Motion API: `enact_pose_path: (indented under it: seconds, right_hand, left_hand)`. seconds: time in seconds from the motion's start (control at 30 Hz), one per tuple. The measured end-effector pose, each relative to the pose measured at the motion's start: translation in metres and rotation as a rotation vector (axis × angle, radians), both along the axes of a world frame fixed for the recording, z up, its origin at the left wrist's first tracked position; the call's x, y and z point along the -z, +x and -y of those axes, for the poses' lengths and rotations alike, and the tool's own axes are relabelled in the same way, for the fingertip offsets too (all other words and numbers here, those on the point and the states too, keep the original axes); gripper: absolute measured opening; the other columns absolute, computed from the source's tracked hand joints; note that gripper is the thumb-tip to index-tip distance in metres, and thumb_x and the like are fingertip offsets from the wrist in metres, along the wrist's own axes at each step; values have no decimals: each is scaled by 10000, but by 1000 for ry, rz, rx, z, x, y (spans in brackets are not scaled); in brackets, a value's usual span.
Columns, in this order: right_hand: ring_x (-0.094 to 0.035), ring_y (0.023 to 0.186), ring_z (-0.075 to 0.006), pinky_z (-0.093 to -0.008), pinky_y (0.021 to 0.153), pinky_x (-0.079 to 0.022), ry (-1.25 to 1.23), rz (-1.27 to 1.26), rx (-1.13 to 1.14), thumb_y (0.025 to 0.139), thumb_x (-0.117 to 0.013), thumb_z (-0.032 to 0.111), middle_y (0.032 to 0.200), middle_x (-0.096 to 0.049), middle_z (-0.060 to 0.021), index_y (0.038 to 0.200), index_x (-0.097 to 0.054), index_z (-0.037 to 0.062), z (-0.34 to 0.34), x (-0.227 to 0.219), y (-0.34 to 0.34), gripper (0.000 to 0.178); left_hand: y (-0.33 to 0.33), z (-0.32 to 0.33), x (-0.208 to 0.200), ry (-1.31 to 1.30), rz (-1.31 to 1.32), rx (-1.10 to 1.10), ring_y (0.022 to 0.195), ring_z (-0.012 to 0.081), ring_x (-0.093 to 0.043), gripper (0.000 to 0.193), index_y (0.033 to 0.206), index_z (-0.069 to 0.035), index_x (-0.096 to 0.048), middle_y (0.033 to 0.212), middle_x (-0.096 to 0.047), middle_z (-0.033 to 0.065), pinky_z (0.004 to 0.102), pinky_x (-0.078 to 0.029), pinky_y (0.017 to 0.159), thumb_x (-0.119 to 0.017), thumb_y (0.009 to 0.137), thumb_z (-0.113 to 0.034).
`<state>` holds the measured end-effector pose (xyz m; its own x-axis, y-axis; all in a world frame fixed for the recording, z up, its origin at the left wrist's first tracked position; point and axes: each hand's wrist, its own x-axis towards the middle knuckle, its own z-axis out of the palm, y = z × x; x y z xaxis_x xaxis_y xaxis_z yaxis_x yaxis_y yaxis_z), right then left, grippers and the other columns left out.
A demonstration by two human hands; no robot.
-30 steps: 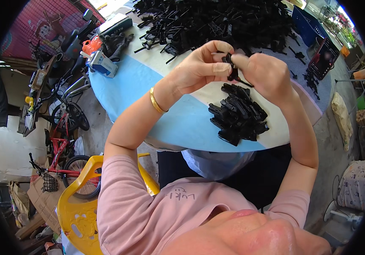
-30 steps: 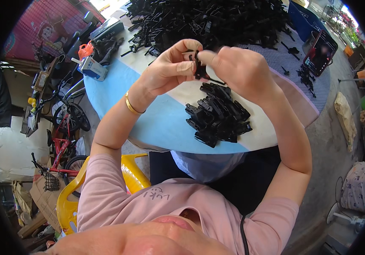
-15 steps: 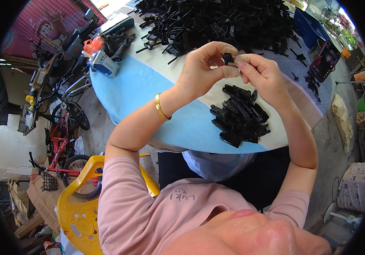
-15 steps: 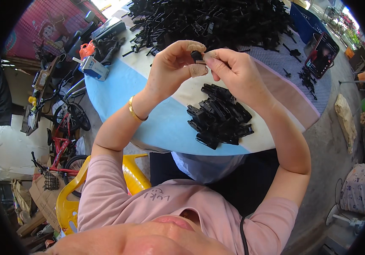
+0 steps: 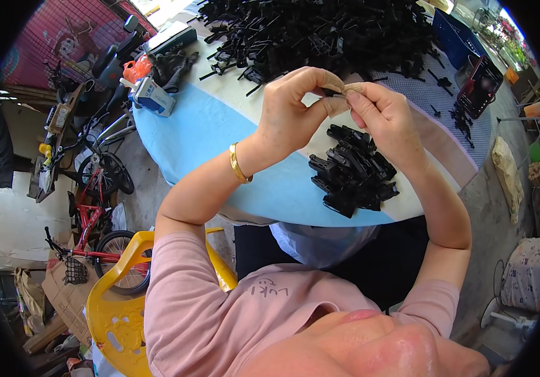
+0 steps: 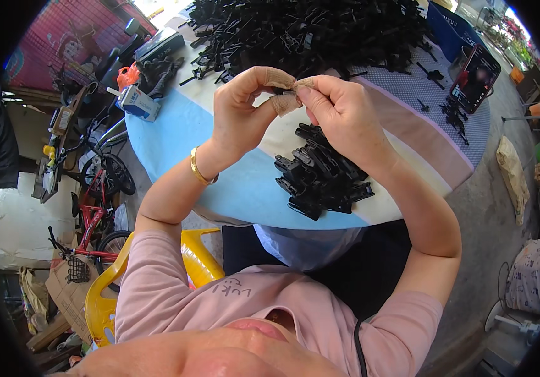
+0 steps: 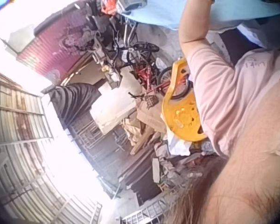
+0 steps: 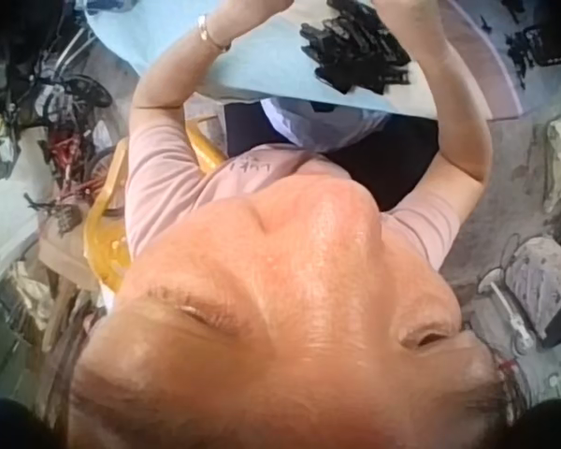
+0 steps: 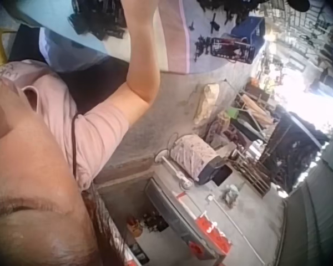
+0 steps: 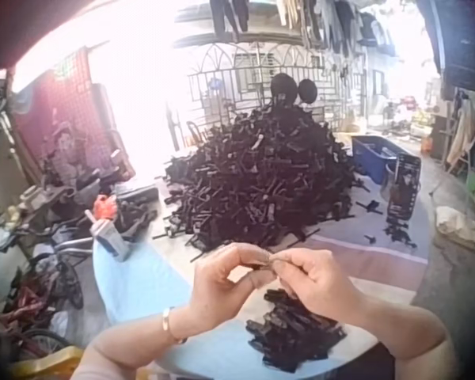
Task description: Assembling small black plastic components by hand at a workstation.
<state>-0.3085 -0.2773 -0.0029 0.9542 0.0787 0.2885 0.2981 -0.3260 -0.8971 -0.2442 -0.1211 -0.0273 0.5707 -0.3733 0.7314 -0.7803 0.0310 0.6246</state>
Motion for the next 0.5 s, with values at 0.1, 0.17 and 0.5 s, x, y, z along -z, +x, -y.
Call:
enact_pose_path:
  seconds: [0.1,0.17,0.5]
  right_hand:
    - [-382,563,-10,-165,487,-309,-85,43,1,885,-528,138,628,-454,48,937,-605,0,12,0,7,167]
    - [-405,576,-11,-163,499,-328,-65,139,17,860,-563,126,644,-478,45,936,-607,1,14,-3,7,153]
    - [-543,693,-41,-164,617,-436,-27,143,-25,778,-637,36,792,-606,3,913,-614,-8,15,-3,8,143]
  left_hand:
    - [-7,5,-6,43,-78,-83,654,145,-602,415,1005,-14,-554,797,-641,67,244,-506,629,-741,635,-19]
    - [-9,4,-10,94,-90,-129,650,123,-588,504,1083,-33,-510,821,-639,60,234,-496,617,-745,637,-11]
    - [-2,-6,-12,232,263,-176,907,152,-565,747,1235,-75,-427,967,-628,53,274,-474,742,-781,579,-19]
